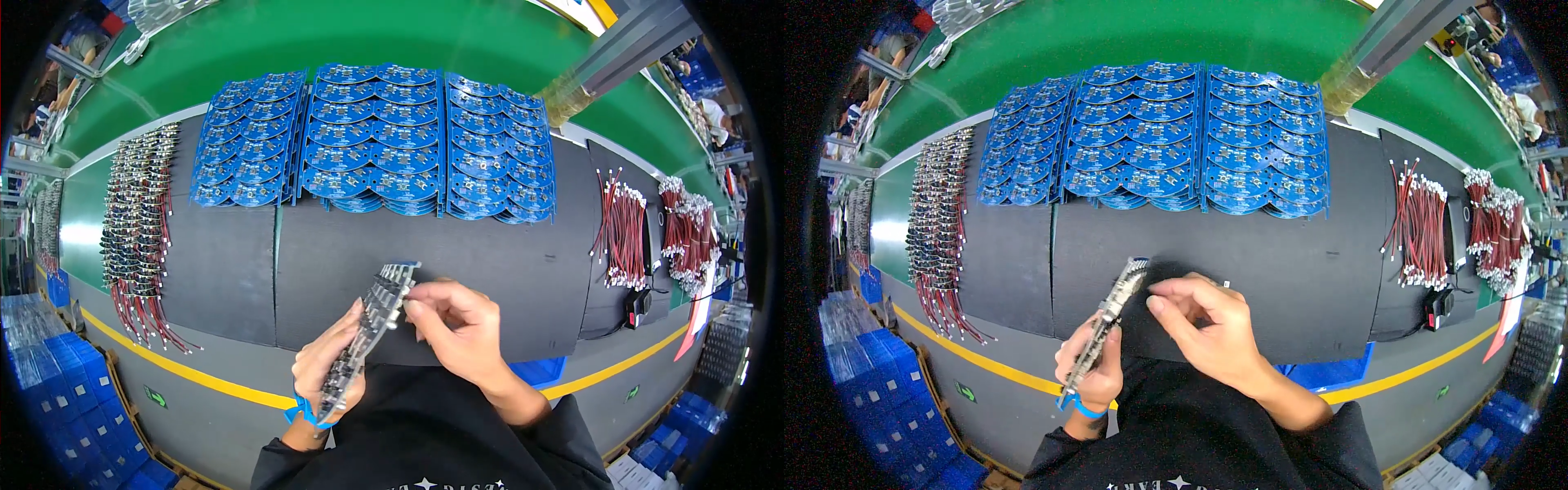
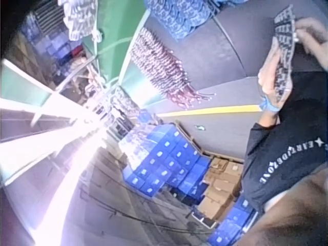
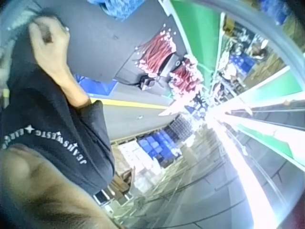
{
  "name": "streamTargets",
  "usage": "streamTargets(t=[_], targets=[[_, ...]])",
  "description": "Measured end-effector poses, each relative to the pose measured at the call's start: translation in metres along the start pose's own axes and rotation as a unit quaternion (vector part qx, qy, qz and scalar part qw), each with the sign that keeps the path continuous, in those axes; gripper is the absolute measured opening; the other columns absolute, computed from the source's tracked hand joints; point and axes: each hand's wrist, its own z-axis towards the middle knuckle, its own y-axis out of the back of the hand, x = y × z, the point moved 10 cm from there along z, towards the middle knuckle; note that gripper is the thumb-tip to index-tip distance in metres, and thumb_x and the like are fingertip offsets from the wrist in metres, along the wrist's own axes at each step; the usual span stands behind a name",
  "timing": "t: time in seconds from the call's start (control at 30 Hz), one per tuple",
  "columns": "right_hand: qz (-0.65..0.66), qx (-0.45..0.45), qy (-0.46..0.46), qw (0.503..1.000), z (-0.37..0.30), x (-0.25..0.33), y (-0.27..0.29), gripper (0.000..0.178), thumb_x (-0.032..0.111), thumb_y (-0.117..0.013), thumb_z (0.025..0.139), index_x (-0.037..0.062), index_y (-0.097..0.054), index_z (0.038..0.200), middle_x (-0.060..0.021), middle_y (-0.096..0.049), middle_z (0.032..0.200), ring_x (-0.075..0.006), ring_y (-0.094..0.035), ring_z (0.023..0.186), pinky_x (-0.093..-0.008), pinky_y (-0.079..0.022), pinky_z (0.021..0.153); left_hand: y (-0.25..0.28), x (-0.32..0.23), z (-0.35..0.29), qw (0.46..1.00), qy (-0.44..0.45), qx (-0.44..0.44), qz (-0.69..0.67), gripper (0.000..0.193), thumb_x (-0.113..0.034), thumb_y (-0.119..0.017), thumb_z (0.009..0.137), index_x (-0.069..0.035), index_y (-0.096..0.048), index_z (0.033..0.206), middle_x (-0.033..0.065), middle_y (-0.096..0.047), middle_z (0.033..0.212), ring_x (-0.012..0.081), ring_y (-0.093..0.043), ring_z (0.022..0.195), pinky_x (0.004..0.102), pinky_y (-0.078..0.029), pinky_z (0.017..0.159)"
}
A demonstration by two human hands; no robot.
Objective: The person assembles electronic components and wire harnesses onto a printed circuit board by hand.
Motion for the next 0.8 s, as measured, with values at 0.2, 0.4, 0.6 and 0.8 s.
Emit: streamTargets(t=[0.2, 0.4, 0.6, 0.8], targets=[[0.246, 0.057, -0.056, 0.966, -0.001, 0.013, -0.008, 0.011, 0.005, -0.055, 0.092, -0.0037, -0.057, 0.098, -0.0079, -0.062, 0.078, -0.0075, -0.057, 0.058, -0.0189, -0.043, 0.047, -0.015, -0.004, 0.006, 0.997, -0.037, 0.063, -0.01, 0.03, -0.004, -0.07, 0.071, 0.009, -0.06, 0.096, 0.0267, -0.063, 0.101, 0.0392, -0.062, 0.101, 0.0448, -0.05, 0.087], [0.267, 0.091, -0.104, 0.954, -0.006, 0.017, -0.015, 0.014, 0.009, -0.051, 0.094, -0.0035, -0.054, 0.1, -0.0085, -0.063, 0.077, -0.0085, -0.058, 0.059, -0.0204, -0.045, 0.048, -0.013, -0.007, 0.008, 0.997, -0.052, 0.048, -0.021, 0.03, -0.006, -0.07, 0.072, 0.008, -0.06, 0.097, 0.027, -0.063, 0.102, 0.0393, -0.062, 0.101, 0.0441, -0.05, 0.087], [0.291, 0.145, -0.152, 0.933, -0.014, 0.019, -0.022, 0.016, 0.012, -0.046, 0.097, -0.0033, -0.049, 0.102, -0.0088, -0.061, 0.073, -0.0095, -0.055, 0.056, -0.0213, -0.045, 0.05, -0.009, -0.001, 0.006, 0.995, 0.0, 0.054, -0.083, 0.03, -0.006, -0.07, 0.074, 0.009, -0.06, 0.098, 0.0294, -0.061, 0.105, 0.0403, -0.06, 0.104, 0.0439, -0.049, 0.089], [0.215, 0.135, -0.185, 0.949, -0.017, 0.016, -0.016, 0.019, 0.013, -0.043, 0.098, -0.0045, -0.048, 0.102, -0.0092, -0.06, 0.068, -0.0105, -0.055, 0.054, -0.0225, -0.045, 0.051, -0.003, -0.001, 0.003, 0.998, 0.02, 0.037, -0.036, 0.03, -0.004, -0.069, 0.075, 0.008, -0.06, 0.101, 0.0313, -0.058, 0.11, 0.0406, -0.057, 0.108, 0.0434, -0.046, 0.092]])
